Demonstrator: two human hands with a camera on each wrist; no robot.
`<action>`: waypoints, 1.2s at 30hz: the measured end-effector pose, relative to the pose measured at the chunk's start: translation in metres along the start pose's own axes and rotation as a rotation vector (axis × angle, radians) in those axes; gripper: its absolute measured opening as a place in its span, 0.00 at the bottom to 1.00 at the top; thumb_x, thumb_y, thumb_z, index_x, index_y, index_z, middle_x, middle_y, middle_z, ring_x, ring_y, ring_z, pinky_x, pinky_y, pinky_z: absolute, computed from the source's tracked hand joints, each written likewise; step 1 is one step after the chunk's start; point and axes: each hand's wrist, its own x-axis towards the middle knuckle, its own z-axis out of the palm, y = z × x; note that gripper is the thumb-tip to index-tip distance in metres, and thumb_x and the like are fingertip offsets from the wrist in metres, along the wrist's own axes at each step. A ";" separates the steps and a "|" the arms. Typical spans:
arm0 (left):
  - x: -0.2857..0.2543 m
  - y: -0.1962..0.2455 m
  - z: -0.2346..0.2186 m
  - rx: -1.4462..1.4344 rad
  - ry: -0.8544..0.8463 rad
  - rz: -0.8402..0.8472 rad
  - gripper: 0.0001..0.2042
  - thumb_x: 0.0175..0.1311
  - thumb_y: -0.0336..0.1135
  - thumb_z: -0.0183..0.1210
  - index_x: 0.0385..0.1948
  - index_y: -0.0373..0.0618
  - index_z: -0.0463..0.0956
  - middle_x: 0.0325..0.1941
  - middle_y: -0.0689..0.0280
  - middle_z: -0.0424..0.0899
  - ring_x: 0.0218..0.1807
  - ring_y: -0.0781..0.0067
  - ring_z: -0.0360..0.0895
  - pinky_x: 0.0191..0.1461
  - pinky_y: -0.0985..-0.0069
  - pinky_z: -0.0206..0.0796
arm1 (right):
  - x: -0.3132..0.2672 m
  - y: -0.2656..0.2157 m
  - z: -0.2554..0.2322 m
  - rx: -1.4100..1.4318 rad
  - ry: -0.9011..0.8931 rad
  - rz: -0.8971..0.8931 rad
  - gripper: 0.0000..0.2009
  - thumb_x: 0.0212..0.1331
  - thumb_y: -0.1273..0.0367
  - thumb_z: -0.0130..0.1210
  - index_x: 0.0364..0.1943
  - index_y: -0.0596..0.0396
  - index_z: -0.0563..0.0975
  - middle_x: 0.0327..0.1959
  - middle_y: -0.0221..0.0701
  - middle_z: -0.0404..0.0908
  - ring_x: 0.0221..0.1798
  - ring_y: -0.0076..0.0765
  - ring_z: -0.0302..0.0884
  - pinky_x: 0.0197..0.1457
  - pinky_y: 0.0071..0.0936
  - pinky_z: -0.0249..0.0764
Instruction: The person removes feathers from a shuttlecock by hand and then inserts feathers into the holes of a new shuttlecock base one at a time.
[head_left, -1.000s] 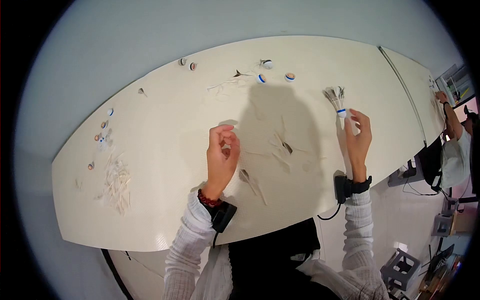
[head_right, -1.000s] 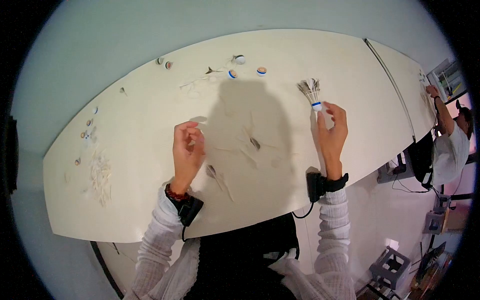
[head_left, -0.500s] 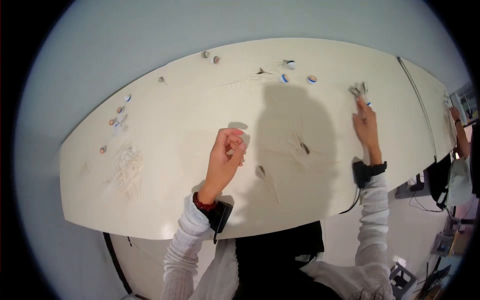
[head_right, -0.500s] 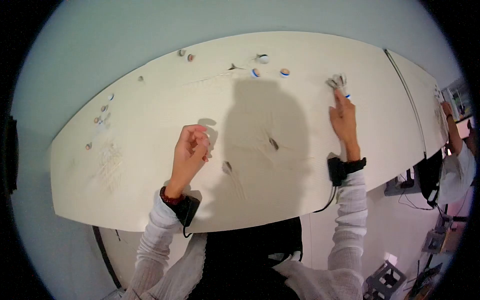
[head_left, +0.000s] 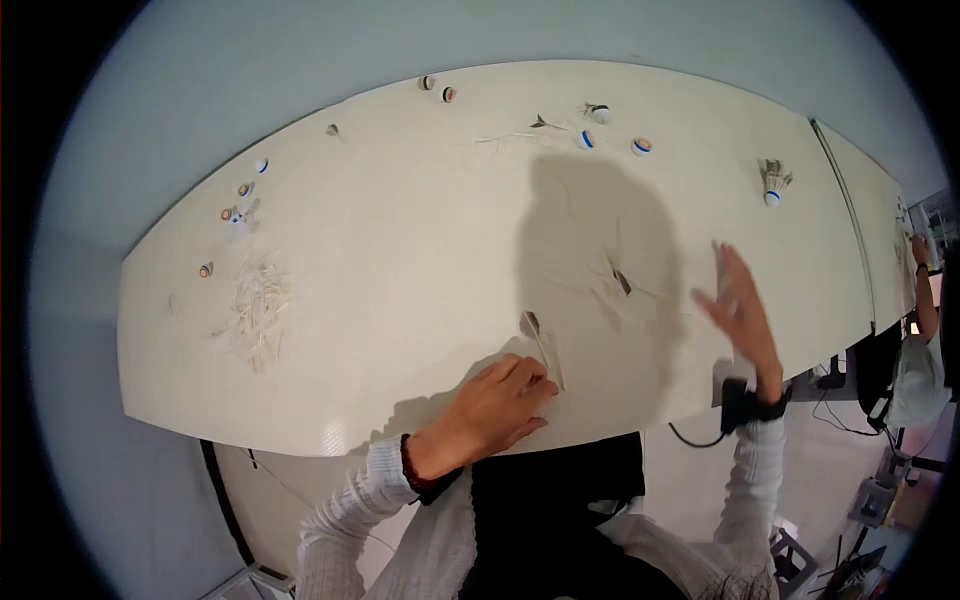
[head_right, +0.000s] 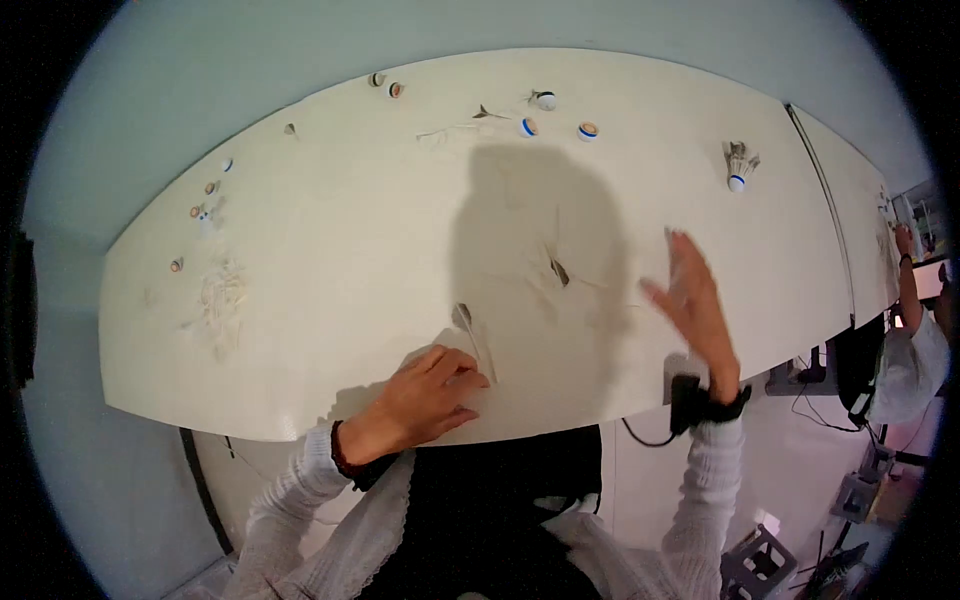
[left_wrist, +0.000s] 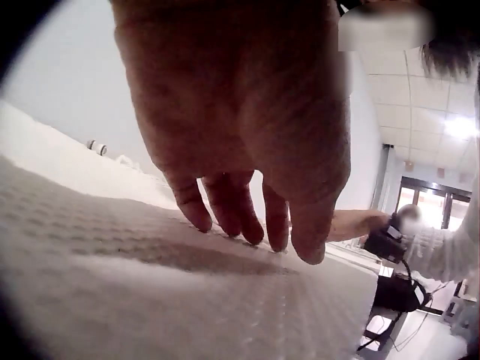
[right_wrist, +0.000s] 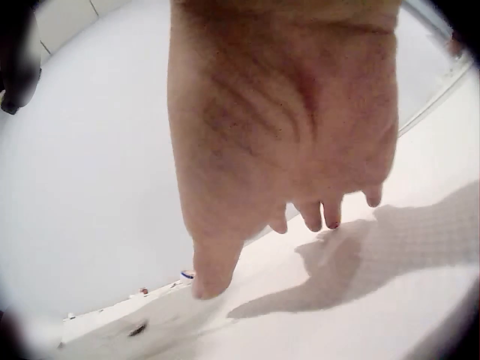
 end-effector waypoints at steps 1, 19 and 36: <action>0.005 0.000 -0.001 -0.024 -0.031 0.001 0.21 0.44 0.30 0.65 0.43 0.45 0.71 0.51 0.61 0.68 0.50 0.60 0.67 0.50 0.67 0.64 | -0.017 -0.010 0.003 0.069 -0.086 0.075 0.41 0.47 0.64 0.64 0.64 0.62 0.53 0.66 0.48 0.55 0.69 0.51 0.49 0.69 0.37 0.48; 0.014 -0.018 0.004 0.220 0.288 -0.441 0.38 0.51 0.35 0.63 0.61 0.30 0.51 0.67 0.43 0.49 0.68 0.42 0.49 0.67 0.50 0.43 | 0.030 -0.119 0.077 0.014 -0.204 -0.034 0.48 0.52 0.49 0.56 0.67 0.62 0.42 0.71 0.46 0.38 0.74 0.48 0.31 0.69 0.57 0.35; 0.041 -0.020 0.001 0.119 0.416 -0.227 0.15 0.49 0.29 0.62 0.40 0.41 0.73 0.48 0.58 0.73 0.47 0.57 0.71 0.50 0.65 0.62 | 0.100 -0.105 0.091 0.010 -0.181 -0.161 0.26 0.63 0.54 0.46 0.62 0.48 0.59 0.68 0.34 0.54 0.72 0.45 0.43 0.68 0.58 0.38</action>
